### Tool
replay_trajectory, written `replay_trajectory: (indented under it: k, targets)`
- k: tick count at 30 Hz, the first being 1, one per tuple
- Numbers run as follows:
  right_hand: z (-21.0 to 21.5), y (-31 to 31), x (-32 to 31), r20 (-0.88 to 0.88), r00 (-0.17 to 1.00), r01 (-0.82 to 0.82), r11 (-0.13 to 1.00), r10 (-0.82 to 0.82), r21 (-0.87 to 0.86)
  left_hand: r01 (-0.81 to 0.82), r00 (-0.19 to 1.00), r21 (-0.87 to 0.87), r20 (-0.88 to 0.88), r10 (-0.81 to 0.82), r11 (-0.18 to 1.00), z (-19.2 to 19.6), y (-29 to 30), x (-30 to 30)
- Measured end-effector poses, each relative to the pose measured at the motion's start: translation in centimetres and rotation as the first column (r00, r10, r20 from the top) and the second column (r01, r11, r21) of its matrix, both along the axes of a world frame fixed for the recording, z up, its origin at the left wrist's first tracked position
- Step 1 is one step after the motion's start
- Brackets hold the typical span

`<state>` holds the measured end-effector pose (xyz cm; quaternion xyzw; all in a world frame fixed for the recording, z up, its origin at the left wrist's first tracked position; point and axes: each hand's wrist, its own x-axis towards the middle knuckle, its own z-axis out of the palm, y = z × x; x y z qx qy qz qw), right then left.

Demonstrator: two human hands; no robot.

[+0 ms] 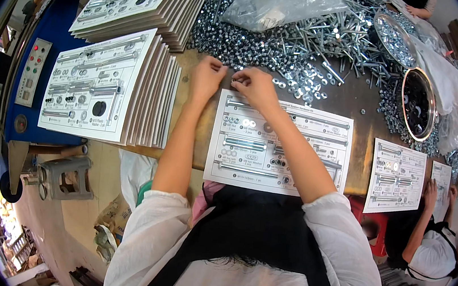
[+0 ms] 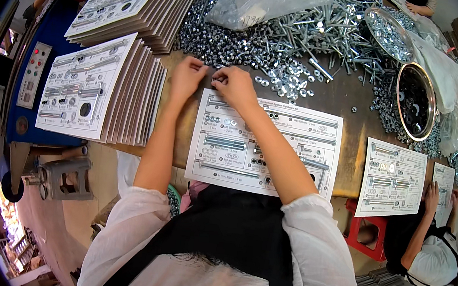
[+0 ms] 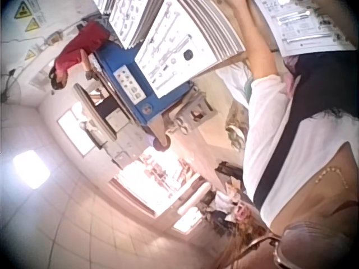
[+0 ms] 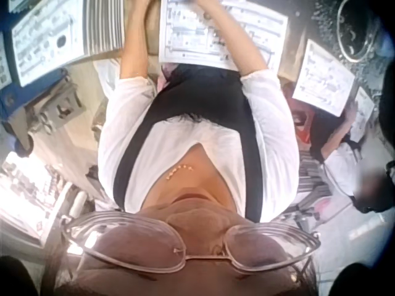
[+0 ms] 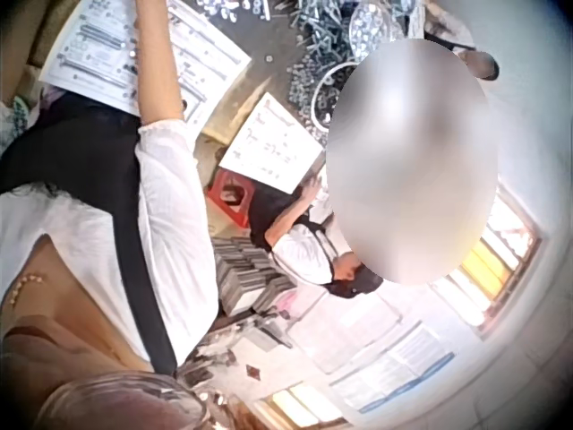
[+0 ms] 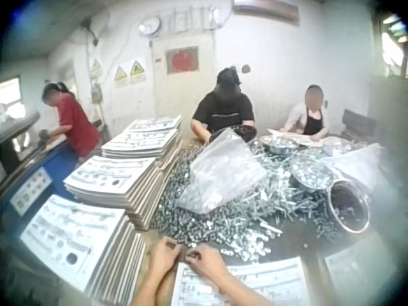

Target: The person picks bolts, nuts, and washers from a large pile and places them into designated slots on a printed cardboard template. They repeat this process, completing one template and moving it to a stack before starting on the next.

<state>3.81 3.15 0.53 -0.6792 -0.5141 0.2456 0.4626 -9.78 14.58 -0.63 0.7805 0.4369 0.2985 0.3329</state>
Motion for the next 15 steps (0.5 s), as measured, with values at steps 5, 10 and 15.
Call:
replay_trajectory:
  k: [5,10,15]
  targets:
    - [3.1,-11.3,-3.7,0.041,0.989,-0.139,0.984,0.144,-0.115,0.273,0.959,-0.549,0.221,-0.178,0.790,4.6,-7.2,-9.3]
    - [0.5,-15.1,-8.5,0.213,0.960,-0.151,0.976,0.182,-0.155,0.270,0.944,-0.296,-0.105,-0.312,0.916,1.7,-15.4,-12.4]
    - [0.2,-15.0,-9.5,0.271,0.950,-0.127,0.986,0.153,-0.111,0.262,0.950,-0.216,-0.115,-0.291,0.941,2.0,-16.3,-11.7]
